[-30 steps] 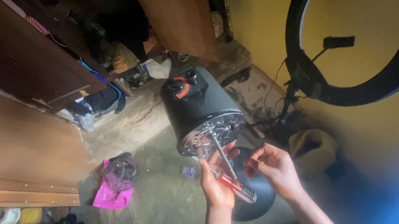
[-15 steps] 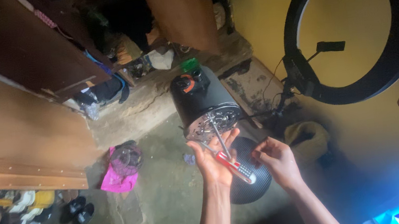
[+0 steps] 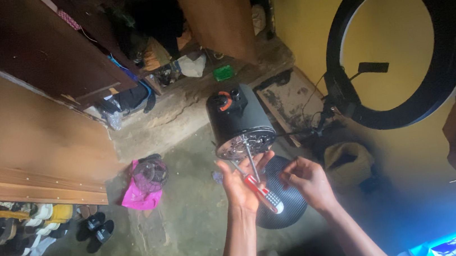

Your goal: The person uses a screwdriver to tighten screws on the base of a standing fan motor. They repeatedly adjust the screwdriver and reposition the fan while working on the same fasteners.

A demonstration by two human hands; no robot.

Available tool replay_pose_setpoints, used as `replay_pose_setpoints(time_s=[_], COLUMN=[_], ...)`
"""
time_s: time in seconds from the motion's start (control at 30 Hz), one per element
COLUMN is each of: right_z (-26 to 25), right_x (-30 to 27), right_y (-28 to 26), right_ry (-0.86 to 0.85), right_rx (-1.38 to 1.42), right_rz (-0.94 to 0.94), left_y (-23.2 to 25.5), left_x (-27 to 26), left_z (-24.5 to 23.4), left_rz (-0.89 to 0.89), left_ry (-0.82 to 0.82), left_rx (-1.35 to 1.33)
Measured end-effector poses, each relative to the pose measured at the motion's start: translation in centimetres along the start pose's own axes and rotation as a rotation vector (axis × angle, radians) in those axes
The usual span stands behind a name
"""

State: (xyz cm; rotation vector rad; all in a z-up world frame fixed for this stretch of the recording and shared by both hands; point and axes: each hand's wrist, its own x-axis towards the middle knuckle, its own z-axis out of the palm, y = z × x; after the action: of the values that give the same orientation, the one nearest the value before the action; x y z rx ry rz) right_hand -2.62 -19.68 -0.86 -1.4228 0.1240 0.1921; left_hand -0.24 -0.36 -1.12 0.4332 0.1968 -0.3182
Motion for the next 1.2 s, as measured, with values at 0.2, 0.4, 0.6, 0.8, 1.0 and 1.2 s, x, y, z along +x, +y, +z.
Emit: replay_pose_setpoints(time_s=[0.2,0.4,0.6,0.8,1.0,1.2], right_z=[-1.0,-1.2,0.0,0.2,0.6,2.1], right_x=[1.8,3.7,4.9,5.9,5.8,5.0], right_y=[-0.4,2.4,4.5,5.5,4.4,4.6], right_ry=[-0.017,0.010,-0.001,0.038,0.024,0.153], right_rx=[0.061,0.056,0.069,0.051,0.090,0.087], right_rz=[-0.055,-0.083,-0.142,-0.234,-0.328,-0.568], left_y=[-1.3,-1.3,-1.2,-2.3,-2.8,-2.8], left_x=[0.9,0.4,-0.4,0.0,0.1,0.2], left_z=[-0.7,-0.1,1.1,1.5,2.3,1.6], left_rz=[0.160,0.207,0.218,0.234,0.249,0.244], left_ry=[0.016,0.014,0.031,0.064,0.089,0.118], left_rx=[0.233,0.179,0.202,0.181,0.206,0.204])
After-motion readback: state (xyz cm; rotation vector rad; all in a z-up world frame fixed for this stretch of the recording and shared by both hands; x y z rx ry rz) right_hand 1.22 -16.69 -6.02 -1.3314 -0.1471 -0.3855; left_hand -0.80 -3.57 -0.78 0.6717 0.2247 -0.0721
